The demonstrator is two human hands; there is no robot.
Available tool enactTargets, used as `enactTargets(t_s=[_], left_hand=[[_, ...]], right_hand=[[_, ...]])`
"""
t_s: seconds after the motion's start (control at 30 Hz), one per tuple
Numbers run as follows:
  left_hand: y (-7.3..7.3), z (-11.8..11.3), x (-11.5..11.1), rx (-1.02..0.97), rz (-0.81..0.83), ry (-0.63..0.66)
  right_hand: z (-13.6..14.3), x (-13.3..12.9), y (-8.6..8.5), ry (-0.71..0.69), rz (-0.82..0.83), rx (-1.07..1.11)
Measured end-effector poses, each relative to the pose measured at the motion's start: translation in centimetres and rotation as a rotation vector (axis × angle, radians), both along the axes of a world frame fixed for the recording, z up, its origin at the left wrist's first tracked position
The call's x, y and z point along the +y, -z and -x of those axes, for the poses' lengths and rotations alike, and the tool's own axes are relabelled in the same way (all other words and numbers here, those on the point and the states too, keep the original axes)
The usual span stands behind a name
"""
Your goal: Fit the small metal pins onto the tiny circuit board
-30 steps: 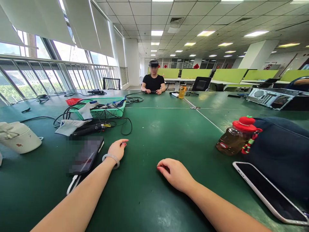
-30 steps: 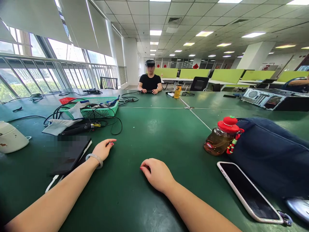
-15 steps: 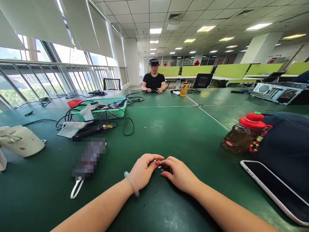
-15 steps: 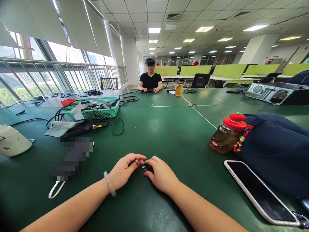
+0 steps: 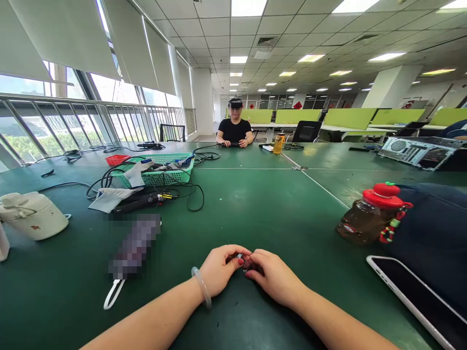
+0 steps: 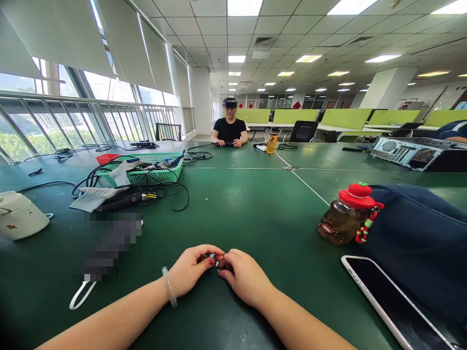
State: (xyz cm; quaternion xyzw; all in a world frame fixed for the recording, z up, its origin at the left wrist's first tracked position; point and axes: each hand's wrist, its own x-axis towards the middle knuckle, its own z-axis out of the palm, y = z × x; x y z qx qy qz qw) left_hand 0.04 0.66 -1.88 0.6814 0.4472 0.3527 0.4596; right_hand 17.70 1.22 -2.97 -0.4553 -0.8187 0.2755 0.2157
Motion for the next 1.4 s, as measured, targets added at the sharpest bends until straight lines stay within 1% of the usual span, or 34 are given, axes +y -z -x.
enactTargets(t_s=[0.07, 0.13, 0.3, 0.4, 0.5, 0.7, 0.77, 0.83, 0.97, 1.1, 1.23, 1.33, 1.4], left_hand=[[-0.1, 0.2, 0.1, 0.099, -0.062, -0.051], [-0.2, 0.4, 0.3, 0.142, -0.082, -0.077], [-0.2, 0.5, 0.4, 0.141, -0.071, -0.089], [-0.1, 0.3, 0.5, 0.161, -0.03, -0.093], [0.0, 0.2, 0.7, 0.182, 0.0, -0.112], [0.2, 0.1, 0.6, 0.173, -0.031, -0.118], [0.1, 0.1, 0.5, 0.184, -0.009, -0.119], [0.2, 0.1, 0.5, 0.163, 0.025, -0.117], [0.3, 0.0, 0.5, 0.092, 0.055, -0.093], [0.1, 0.0, 0.3, 0.116, 0.009, -0.05], [-0.5, -0.1, 0.0, 0.099, -0.004, 0.014], [-0.8, 0.0, -0.1, 0.107, -0.037, 0.002], [-0.9, 0.0, -0.1, 0.153, -0.06, -0.018]], right_hand=[[0.0, 0.1, 0.0, -0.005, 0.002, 0.006], [0.0, 0.1, -0.1, -0.012, 0.003, 0.003], [0.0, 0.0, -0.6, -0.012, 0.014, 0.015], [-0.1, -0.2, -0.8, -0.012, 0.019, 0.023], [-0.2, -0.2, -0.7, -0.025, 0.024, 0.037], [-0.2, -0.1, -0.6, -0.038, -0.014, 0.097], [-0.2, -0.1, -0.7, -0.037, -0.03, 0.119], [-0.1, -0.1, -0.8, -0.013, -0.04, 0.129], [-0.2, -0.1, -0.9, 0.092, -0.032, 0.115], [0.0, 0.0, -0.8, 0.134, 0.019, 0.191], [0.3, -0.1, -0.6, 0.161, 0.148, 0.328], [0.6, 0.0, -0.4, 0.196, 0.23, 0.433], [0.7, 0.1, -0.3, 0.196, 0.26, 0.483]])
